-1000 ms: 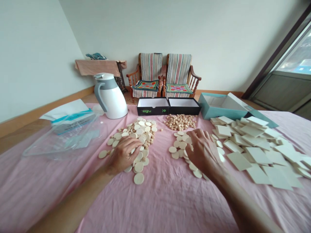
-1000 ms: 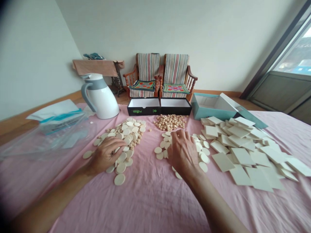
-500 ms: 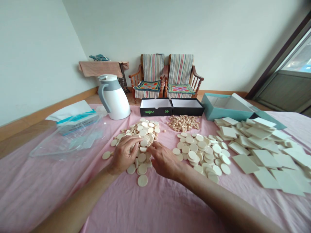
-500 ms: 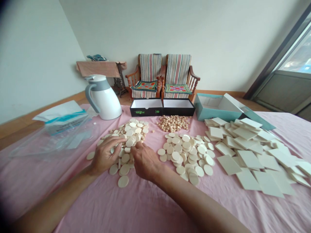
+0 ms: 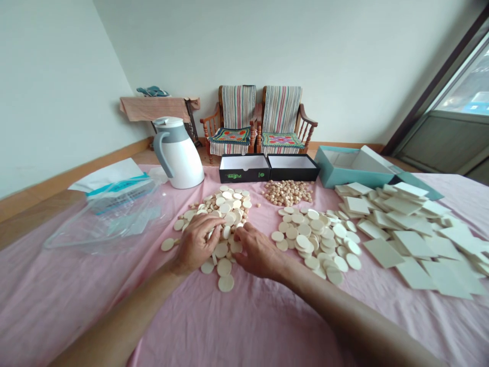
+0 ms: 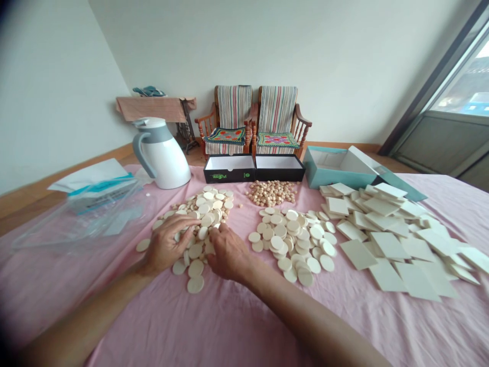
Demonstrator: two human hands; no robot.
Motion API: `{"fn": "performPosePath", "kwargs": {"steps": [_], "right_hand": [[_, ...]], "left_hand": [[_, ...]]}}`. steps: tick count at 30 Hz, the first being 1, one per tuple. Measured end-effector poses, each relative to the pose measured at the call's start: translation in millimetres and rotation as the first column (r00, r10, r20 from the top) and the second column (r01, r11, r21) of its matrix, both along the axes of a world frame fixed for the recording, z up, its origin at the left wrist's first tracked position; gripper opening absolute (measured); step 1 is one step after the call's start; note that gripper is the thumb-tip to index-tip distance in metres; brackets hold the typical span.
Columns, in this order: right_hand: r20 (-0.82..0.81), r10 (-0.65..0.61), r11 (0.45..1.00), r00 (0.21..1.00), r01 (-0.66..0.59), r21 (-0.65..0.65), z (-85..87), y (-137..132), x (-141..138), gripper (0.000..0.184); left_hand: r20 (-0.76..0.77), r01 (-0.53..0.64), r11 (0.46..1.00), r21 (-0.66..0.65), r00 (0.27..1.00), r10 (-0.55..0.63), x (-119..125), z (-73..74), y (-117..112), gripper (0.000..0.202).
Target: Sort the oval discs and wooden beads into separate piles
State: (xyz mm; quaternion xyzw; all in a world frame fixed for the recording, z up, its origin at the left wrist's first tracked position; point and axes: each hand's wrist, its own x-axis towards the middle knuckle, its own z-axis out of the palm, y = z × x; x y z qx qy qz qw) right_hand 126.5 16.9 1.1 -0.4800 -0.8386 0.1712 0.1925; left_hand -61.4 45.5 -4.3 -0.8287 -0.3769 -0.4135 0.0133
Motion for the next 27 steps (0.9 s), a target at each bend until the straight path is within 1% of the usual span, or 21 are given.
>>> {"fn": "performPosePath", "kwargs": {"steps": [3, 6, 8, 10, 12, 13, 14, 16, 18, 20, 21, 23, 27], "right_hand": [[0.021, -0.045, 0.998, 0.999, 0.044, 0.036, 2.8, -4.6, 9.5, 0.022], [0.071, -0.144, 0.985, 0.987, 0.136, 0.108, 14.0, -11.1, 37.7, 0.018], [0.108, -0.247, 0.957, 0.963, 0.225, 0.183, 23.4, -15.2, 64.6, 0.015], [0.153, -0.352, 0.918, 0.923, 0.309, 0.248, 31.1, -18.8, 89.9, 0.016], [0.193, -0.435, 0.880, 0.880, 0.369, 0.301, 35.3, -21.6, 105.3, 0.019], [0.194, -0.448, 0.870, 0.873, 0.377, 0.317, 35.8, -22.4, 107.4, 0.020], [0.175, -0.437, 0.872, 0.882, 0.367, 0.325, 35.3, -22.7, 105.4, 0.021], [0.100, -0.328, 0.912, 0.940, 0.287, 0.295, 31.7, -20.7, 90.7, 0.021], [0.032, -0.174, 0.959, 0.984, 0.162, 0.231, 26.0, -14.8, 66.9, 0.022], [0.022, -0.080, 0.979, 0.997, 0.074, 0.189, 19.7, -5.8, 41.6, 0.022], [0.038, -0.066, 0.982, 0.997, 0.058, 0.182, 16.6, -0.8, 30.4, 0.023], [0.084, -0.078, 0.980, 0.993, 0.061, 0.189, 10.1, 8.3, 12.8, 0.021], [0.126, -0.147, 0.970, 0.981, 0.118, 0.214, -4.5, 19.7, -3.1, 0.012]], "left_hand": [[-0.004, 0.007, 1.000, 0.012, 1.000, -0.007, 0.7, 2.1, -0.5, 0.020], [0.003, 0.010, 1.000, 0.009, 1.000, -0.010, 0.3, 2.1, -0.6, 0.020], [0.011, 0.009, 1.000, 0.003, 1.000, -0.009, 0.2, 1.3, -0.5, 0.019], [0.024, 0.006, 1.000, -0.001, 1.000, -0.006, 0.8, 0.3, -0.5, 0.019], [0.041, -0.002, 1.000, -0.005, 0.999, 0.003, 1.5, -0.3, -0.4, 0.020], [0.050, -0.009, 1.000, -0.007, 0.999, 0.010, 1.8, -0.5, -0.3, 0.020], [0.061, -0.017, 1.000, -0.008, 0.998, 0.018, 1.8, -0.4, -0.2, 0.020], [0.084, -0.034, 0.999, -0.006, 0.996, 0.035, 1.2, -0.1, 0.0, 0.020], [0.105, -0.046, 0.999, -0.002, 0.993, 0.046, -0.2, 0.3, 0.4, 0.021], [0.116, -0.053, 0.999, -0.002, 0.992, 0.053, -1.8, 0.3, 1.0, 0.021], [0.119, -0.056, 0.998, -0.004, 0.991, 0.056, -2.6, 0.0, 1.4, 0.022], [0.119, -0.067, 0.998, -0.003, 0.991, 0.066, -4.1, -0.9, 2.4, 0.022], [0.107, -0.084, 0.996, 0.010, 0.991, 0.082, -6.6, -3.1, 4.6, 0.021]]}}
